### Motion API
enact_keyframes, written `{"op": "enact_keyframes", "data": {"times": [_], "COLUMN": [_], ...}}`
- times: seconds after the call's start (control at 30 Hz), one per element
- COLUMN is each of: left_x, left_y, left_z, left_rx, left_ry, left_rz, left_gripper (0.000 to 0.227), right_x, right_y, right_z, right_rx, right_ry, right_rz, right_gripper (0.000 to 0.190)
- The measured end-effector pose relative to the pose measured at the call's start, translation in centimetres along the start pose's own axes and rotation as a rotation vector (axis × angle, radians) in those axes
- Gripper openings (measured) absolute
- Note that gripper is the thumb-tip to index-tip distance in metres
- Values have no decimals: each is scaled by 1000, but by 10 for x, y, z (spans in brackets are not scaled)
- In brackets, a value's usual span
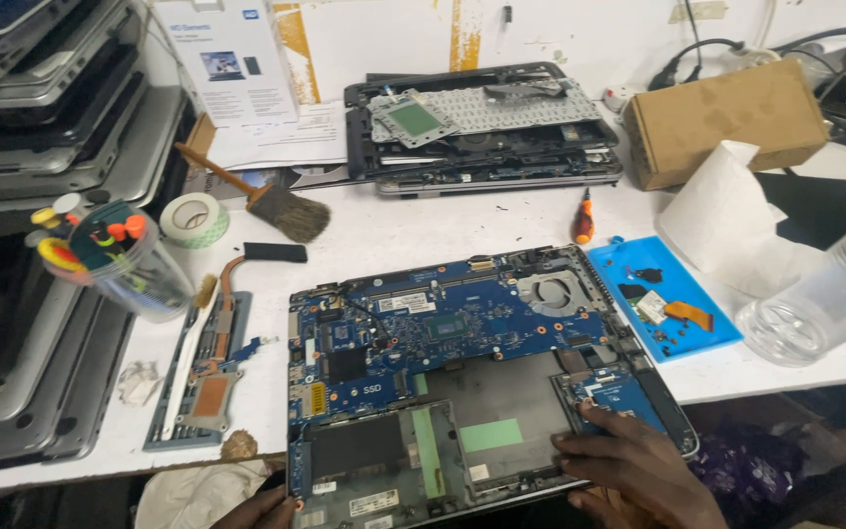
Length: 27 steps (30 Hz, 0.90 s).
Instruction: The person works on a disassembled laptop motherboard, using a screwdriver to remove screws and detach components. They handle the motherboard, a fan, and a metal bracket, placing removed parts on a blue tray.
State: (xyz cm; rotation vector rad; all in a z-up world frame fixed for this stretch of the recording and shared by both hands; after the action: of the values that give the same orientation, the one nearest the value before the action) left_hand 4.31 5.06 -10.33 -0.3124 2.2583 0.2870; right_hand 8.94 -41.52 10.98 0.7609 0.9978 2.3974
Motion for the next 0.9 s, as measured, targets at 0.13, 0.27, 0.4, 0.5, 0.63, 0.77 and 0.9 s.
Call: {"op": "enact_keyframes", "data": {"times": [0.13, 0.27, 0.4, 0.5, 0.63, 0.77, 0.9], "left_x": [-8, -34, -29, -12, -88, -179, -213], "left_y": [-6, -18, -17, -10, -31, -22, 3], "left_z": [-22, -61, -54, -56, -159, -244, -246], "left_rx": [-12, -115, -69, 64, 158, -368, -465], "left_ry": [-92, -32, 6, -245, -209, -1303, -1500], "left_rz": [-179, -285, -149, 14, -507, 419, 508], "left_gripper": [41, 39, 42, 50, 66, 37, 39], "right_x": [-54, -41, -99, -100, -140, -163, -182], "right_y": [-38, -27, -66, -58, -71, -61, -69], "right_z": [-38, -30, -65, -66, -94, -49, -37], "right_rx": [187, 126, 460, 326, 456, 941, 942], "right_ry": [89, 64, 7, 55, 522, -362, -245], "right_rz": [-129, -110, -260, -201, -385, -76, -201], "right_gripper": [26, 24, 33, 29, 48, 49, 52]}}
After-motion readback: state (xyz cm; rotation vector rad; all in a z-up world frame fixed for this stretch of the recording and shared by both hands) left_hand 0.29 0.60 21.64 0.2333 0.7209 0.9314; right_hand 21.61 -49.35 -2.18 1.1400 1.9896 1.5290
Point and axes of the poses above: each hand's wrist, its own z-axis towards the middle knuckle, its own y-axis out of the back of the hand, x = y × z, the point moved 7 cm from there along z, towards the middle knuckle, and after that the axes turned 2 degrees about -z, right-handed, at the moved point
